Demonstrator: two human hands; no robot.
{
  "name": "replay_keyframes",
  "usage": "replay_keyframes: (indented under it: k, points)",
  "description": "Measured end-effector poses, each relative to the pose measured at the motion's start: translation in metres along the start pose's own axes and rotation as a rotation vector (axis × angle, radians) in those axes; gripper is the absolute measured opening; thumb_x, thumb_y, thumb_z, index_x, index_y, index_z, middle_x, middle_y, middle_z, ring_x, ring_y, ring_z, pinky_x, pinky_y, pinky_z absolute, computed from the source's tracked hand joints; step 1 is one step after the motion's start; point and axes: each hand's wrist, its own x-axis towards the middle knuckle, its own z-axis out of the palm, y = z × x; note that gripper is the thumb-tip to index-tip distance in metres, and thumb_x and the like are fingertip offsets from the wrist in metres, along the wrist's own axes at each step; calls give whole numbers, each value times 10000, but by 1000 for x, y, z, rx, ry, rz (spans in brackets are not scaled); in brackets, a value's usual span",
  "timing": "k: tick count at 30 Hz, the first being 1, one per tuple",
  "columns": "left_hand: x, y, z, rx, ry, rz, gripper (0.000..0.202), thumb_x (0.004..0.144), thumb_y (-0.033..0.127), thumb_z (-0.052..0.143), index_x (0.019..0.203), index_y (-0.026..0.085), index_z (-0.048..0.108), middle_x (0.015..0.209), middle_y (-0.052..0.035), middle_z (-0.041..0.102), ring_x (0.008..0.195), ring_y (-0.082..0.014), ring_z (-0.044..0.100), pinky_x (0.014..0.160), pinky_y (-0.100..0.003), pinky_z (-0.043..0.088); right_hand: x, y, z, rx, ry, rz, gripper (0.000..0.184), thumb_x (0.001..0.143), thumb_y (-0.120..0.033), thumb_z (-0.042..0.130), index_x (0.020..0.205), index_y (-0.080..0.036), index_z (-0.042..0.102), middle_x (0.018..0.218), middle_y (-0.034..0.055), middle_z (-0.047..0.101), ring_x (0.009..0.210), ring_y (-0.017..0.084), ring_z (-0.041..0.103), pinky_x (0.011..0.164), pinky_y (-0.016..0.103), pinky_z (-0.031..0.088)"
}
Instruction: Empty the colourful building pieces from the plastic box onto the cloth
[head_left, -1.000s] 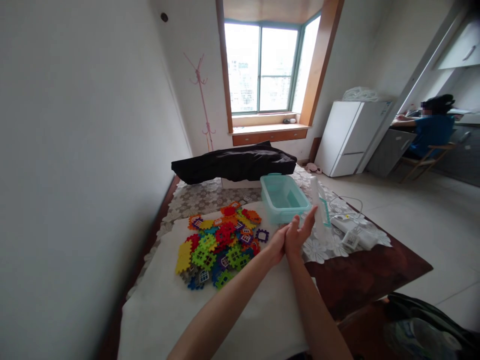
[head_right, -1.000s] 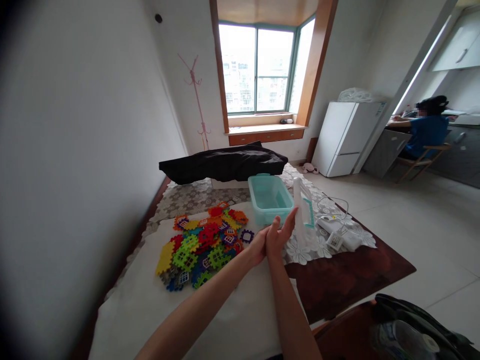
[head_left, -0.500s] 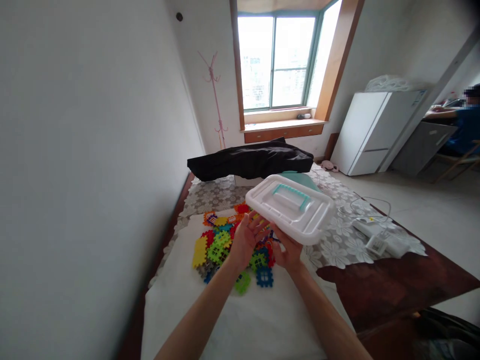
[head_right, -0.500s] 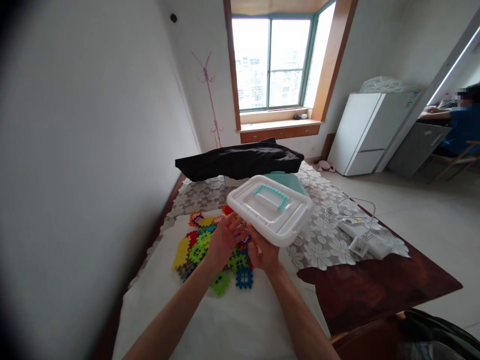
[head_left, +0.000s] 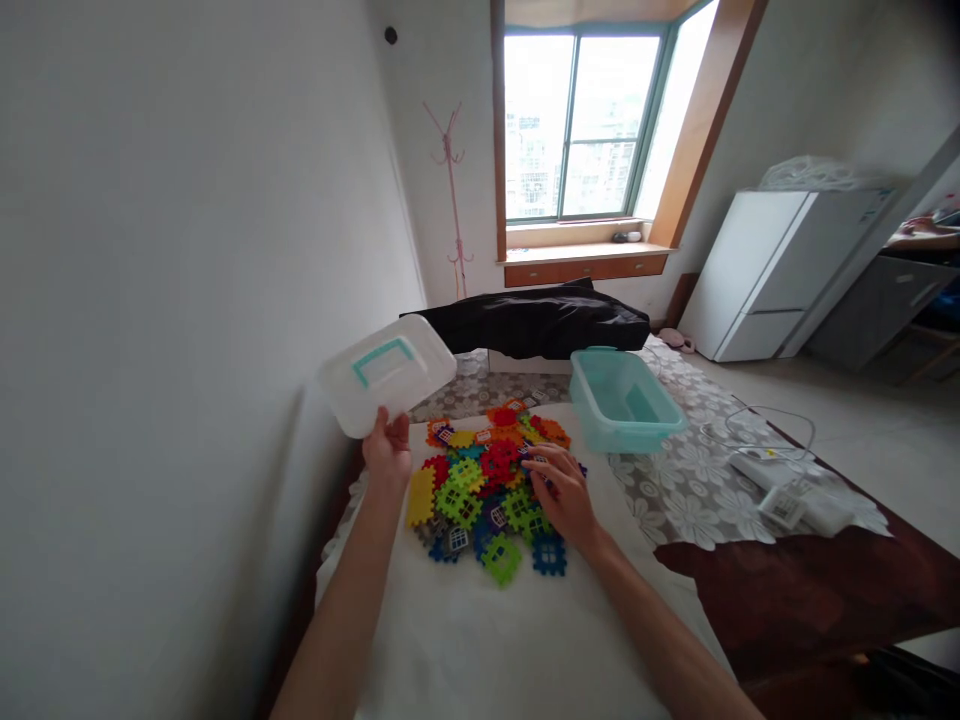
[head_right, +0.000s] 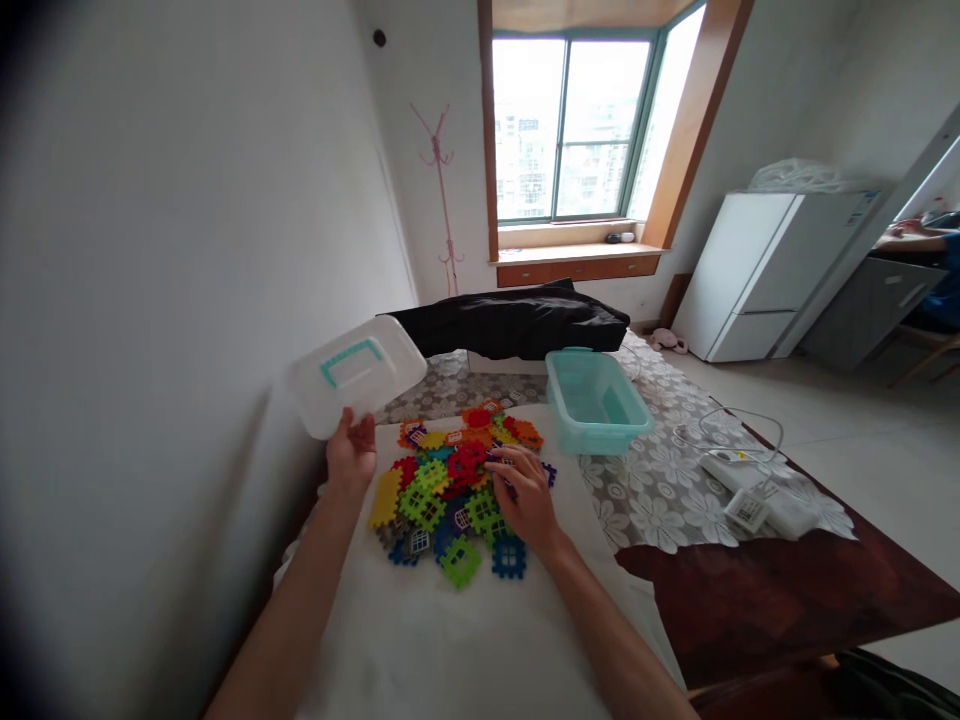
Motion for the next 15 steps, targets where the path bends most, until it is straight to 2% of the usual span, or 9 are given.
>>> replay_keyframes:
  k: [3,6,10,15]
  points:
    - [19,-11,-29,87,71,49,122,993,133,608,1102,167,651,912,-16,761,769,-93,727,739,-194,628,0,6,1,19,-3,90,229,996,-232,559,1097,-280,759,1173,74,730,1158,252,654,1027,480,534]
    - [28,-27,-50,133,65,49,125,1029,176,545,1104,185,646,1033,-49,769,917,-135,750,811,-248,634,-2,10,2,33,7,176,214,1000,-266,561,1062,-263,766,1153,82,725,1119,252,661,997,464,544]
    - [38,-37,-61,228,-43,-21,165,1046,188,484,1133,209,622,1113,-68,763,1048,-170,747,933,-331,617,-5,13,5,59,-4,229,222,1003,-296,562,1041,-252,775,1140,88,723,1097,254,666,983,458,548]
    - [49,-42,-68,372,-153,-102,213,1044,222,471,1107,146,660,1077,-129,769,1043,-211,749,1004,-425,592,-7,11,8,74,-25,240,238,1007,-307,553,1041,-246,780,1131,87,722,1091,247,670,989,442,543]
